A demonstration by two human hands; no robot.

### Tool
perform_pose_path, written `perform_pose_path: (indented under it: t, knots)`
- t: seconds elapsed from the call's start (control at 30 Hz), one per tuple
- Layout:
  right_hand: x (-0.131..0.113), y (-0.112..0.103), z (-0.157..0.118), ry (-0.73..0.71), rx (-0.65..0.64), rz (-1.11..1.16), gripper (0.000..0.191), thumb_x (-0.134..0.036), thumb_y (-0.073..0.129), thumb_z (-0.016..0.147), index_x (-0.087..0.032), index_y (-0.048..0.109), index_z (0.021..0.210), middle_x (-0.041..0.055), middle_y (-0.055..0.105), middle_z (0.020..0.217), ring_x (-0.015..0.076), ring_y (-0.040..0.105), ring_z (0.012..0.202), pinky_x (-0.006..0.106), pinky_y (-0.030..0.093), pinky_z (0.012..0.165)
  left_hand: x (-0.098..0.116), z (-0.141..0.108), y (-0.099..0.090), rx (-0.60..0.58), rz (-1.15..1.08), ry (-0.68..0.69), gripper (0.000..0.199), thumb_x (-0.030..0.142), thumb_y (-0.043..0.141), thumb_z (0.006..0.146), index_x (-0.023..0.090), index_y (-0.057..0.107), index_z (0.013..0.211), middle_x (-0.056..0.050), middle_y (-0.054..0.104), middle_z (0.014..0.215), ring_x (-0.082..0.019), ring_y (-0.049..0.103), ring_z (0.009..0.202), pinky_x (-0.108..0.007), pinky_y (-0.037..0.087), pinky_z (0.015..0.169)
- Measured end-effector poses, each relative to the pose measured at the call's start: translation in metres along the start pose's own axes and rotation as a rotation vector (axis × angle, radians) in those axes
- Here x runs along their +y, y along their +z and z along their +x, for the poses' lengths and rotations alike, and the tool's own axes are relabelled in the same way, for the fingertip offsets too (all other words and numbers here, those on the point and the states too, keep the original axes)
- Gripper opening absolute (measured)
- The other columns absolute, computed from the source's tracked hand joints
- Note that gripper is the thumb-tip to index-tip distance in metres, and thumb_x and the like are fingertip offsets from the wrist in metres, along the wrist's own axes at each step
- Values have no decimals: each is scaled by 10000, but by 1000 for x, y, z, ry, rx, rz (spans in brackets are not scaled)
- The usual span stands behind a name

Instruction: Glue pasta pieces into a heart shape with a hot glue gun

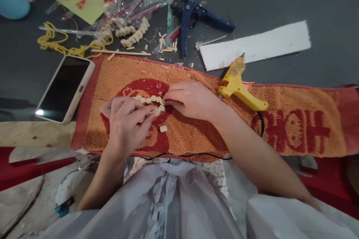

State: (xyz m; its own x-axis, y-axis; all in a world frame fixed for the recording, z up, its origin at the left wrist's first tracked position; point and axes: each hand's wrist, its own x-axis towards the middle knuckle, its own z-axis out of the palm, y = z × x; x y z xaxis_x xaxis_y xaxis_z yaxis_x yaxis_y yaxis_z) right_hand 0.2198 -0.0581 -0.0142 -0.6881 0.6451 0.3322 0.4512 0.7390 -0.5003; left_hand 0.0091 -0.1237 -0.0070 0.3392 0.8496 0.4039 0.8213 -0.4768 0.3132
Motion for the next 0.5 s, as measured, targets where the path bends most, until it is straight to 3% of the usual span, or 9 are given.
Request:
perform_pose_path:
  t: [0.5]
  knots:
    - [-2, 0, 1, -6, 10, -22, 161, -180, 563, 894, -185, 723, 876, 42, 740, 834, 179, 675, 771, 311, 505, 717, 1, -2, 2, 27, 30, 67, 97, 264, 631, 890, 213, 708, 862, -35, 584, 735, -211, 517, 875, -412, 390, 813]
